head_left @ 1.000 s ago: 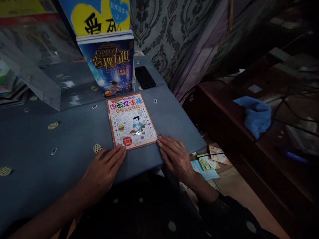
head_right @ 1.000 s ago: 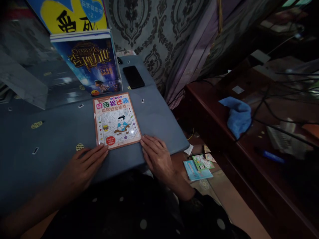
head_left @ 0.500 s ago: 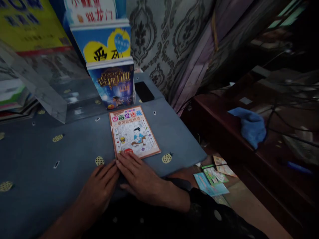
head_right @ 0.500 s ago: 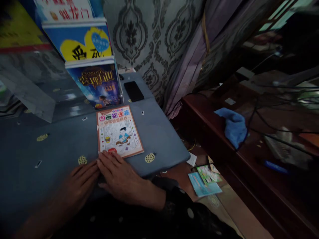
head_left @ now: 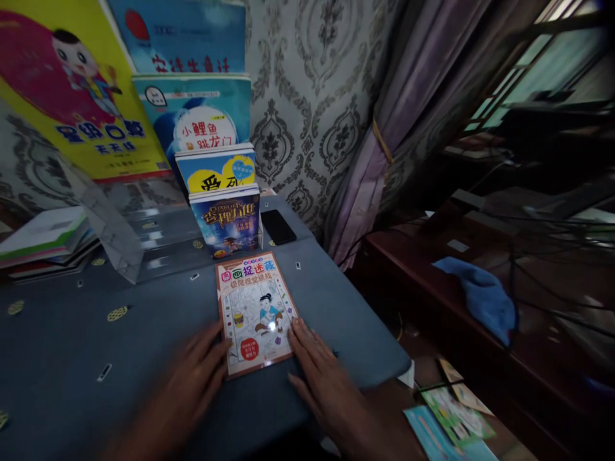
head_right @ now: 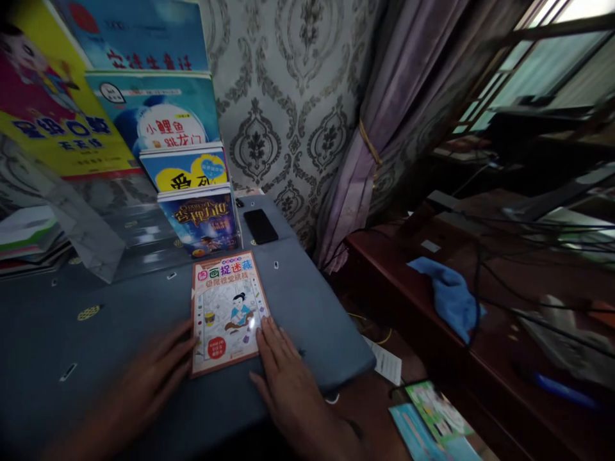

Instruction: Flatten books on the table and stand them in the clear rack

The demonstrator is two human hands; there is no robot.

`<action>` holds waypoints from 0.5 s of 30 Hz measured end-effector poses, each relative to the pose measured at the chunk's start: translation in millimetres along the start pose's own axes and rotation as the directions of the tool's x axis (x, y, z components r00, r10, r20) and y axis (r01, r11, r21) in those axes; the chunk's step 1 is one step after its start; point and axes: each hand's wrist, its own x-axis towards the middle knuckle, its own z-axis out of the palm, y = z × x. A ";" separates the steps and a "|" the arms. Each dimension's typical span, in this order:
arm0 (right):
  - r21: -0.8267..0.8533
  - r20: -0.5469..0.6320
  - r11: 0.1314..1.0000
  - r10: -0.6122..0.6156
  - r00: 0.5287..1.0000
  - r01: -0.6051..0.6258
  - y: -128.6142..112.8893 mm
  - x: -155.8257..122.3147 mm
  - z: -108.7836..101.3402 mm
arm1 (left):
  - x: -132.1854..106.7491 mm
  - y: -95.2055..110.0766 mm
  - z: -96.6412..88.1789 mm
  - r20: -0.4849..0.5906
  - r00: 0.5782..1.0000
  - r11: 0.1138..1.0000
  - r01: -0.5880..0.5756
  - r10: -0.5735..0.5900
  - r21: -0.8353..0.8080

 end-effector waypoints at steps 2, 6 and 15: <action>0.005 -0.054 1.000 0.001 0.999 0.000 6.8 3.5 3.2 | 8.8 -14.3 13.7 -0.002 0.993 0.992 0.118 -0.118 -0.054; 0.024 -0.166 0.999 -0.019 0.986 0.023 23.9 16.0 7.3 | 36.8 -32.4 30.1 0.122 0.924 0.808 0.377 -0.363 -0.454; 0.232 -0.187 0.972 0.069 0.980 -0.025 54.8 24.7 26.5 | 85.0 -30.4 2.2 0.539 0.527 -0.264 0.509 -0.657 -0.819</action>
